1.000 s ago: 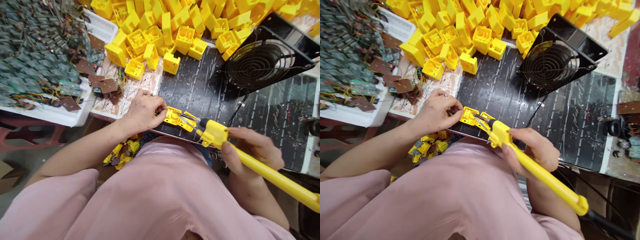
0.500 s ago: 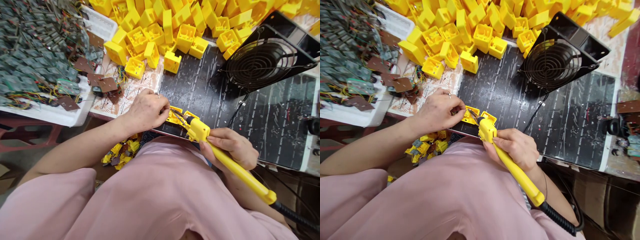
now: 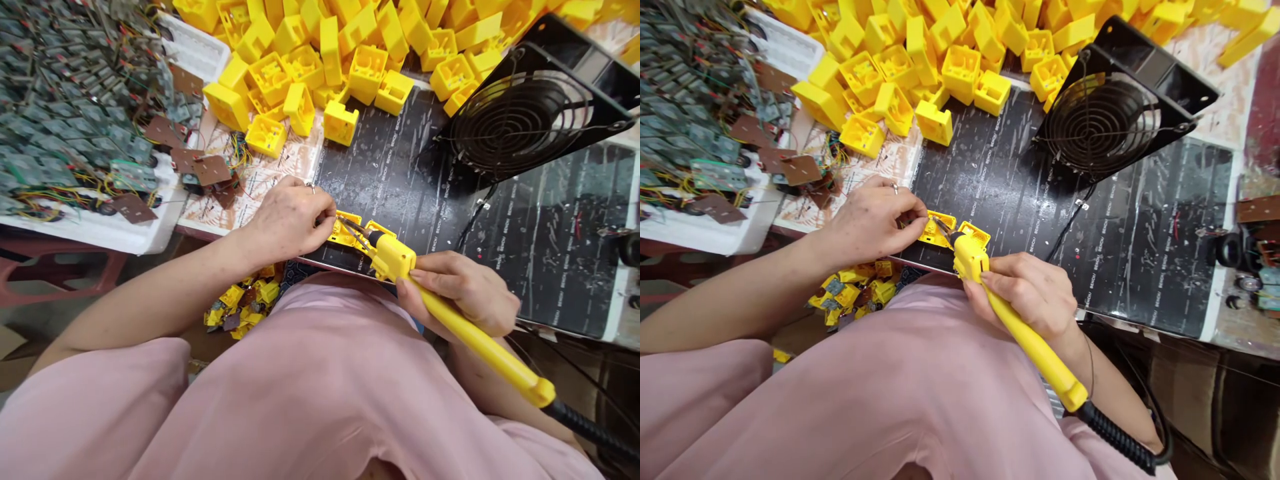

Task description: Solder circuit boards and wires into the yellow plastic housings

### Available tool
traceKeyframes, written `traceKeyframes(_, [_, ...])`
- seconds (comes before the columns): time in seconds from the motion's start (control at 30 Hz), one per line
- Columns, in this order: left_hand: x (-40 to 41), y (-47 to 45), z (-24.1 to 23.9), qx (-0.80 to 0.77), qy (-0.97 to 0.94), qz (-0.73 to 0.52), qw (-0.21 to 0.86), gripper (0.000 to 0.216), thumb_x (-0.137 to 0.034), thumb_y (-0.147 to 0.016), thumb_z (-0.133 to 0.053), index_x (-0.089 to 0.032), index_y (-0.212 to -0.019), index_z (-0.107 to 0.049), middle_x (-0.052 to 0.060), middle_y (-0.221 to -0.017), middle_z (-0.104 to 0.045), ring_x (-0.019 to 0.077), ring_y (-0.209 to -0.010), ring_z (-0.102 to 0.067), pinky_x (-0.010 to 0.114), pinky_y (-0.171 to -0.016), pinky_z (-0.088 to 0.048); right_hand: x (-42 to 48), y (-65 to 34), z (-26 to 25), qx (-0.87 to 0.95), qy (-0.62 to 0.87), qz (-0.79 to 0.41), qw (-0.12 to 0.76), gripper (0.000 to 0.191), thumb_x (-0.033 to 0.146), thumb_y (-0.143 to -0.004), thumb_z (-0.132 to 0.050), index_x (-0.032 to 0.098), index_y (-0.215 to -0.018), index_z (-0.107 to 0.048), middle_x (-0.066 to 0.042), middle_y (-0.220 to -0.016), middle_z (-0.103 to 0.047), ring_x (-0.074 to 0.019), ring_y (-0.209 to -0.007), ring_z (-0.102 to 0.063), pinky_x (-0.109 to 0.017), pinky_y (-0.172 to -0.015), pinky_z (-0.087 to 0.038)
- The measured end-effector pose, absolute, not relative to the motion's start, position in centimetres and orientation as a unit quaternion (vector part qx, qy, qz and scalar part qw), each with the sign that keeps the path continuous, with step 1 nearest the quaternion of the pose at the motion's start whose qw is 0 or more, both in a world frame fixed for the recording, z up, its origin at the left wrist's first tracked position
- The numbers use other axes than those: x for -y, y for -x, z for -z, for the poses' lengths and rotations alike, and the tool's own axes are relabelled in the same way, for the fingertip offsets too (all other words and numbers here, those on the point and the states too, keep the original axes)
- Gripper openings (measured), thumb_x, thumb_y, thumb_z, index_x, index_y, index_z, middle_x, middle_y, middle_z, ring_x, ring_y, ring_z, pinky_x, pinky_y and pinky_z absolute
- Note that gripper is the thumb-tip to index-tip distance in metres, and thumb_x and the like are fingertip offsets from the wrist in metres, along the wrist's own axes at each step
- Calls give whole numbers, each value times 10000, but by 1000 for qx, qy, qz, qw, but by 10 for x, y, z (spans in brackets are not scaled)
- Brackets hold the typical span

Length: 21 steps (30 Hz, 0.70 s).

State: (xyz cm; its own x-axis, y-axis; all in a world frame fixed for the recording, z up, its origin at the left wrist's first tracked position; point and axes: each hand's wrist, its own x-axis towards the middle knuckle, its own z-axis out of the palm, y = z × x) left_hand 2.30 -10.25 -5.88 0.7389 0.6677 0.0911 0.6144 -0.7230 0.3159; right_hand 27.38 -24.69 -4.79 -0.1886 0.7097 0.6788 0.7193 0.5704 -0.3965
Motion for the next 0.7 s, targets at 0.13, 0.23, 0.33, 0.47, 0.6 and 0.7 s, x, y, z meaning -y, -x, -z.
traceKeyframes(0.13, [103,-25,58,-340,-929,-88,116,242,-240,-983,-530,-212,-880,-746,51,-744,-754,248,-750,-741,438,-960,-560,254,-279,48,751,476,2,458,172,197,-990,-841,258,-961,-682,28,-830,-809,-143,-643,-778,-230,-461,-553])
traceKeyframes(0.23, [103,-26,56,-338,-932,-78,107,241,-237,-980,-528,-210,-876,-743,48,-737,-748,246,-744,-737,431,-958,-562,256,-284,47,732,505,5,458,156,226,-997,-841,260,-954,-695,23,-869,-834,-143,-662,-788,-227,-474,-572])
traceKeyframes(0.33, [104,-27,54,-343,-932,-61,97,255,-247,-979,-518,-202,-889,-753,49,-732,-744,249,-746,-737,426,-962,-565,252,-285,46,743,484,-2,462,165,182,-991,-827,250,-952,-682,28,-820,-813,-124,-617,-763,-199,-452,-538])
traceKeyframes(0.47, [105,-26,51,-355,-929,-47,94,284,-258,-986,-496,-196,-929,-767,56,-765,-759,258,-783,-754,414,-962,-562,246,-283,47,752,460,-4,472,187,148,-977,-830,234,-944,-667,21,-791,-795,-117,-609,-753,-184,-445,-515])
traceKeyframes(0.6, [107,-25,51,-368,-924,-39,96,288,-265,-980,-498,-196,-961,-777,53,-787,-772,258,-786,-754,389,-921,-561,245,-279,51,752,456,-2,477,199,121,-961,-829,244,-963,-672,16,-795,-803,-125,-595,-746,-209,-432,-511])
traceKeyframes(0.7, [107,-25,52,-364,-927,-32,82,287,-267,-975,-504,-195,-956,-781,61,-797,-780,264,-793,-762,376,-885,-562,243,-276,52,754,457,1,472,208,129,-961,-829,262,-973,-670,22,-787,-805,-137,-594,-752,-227,-433,-522])
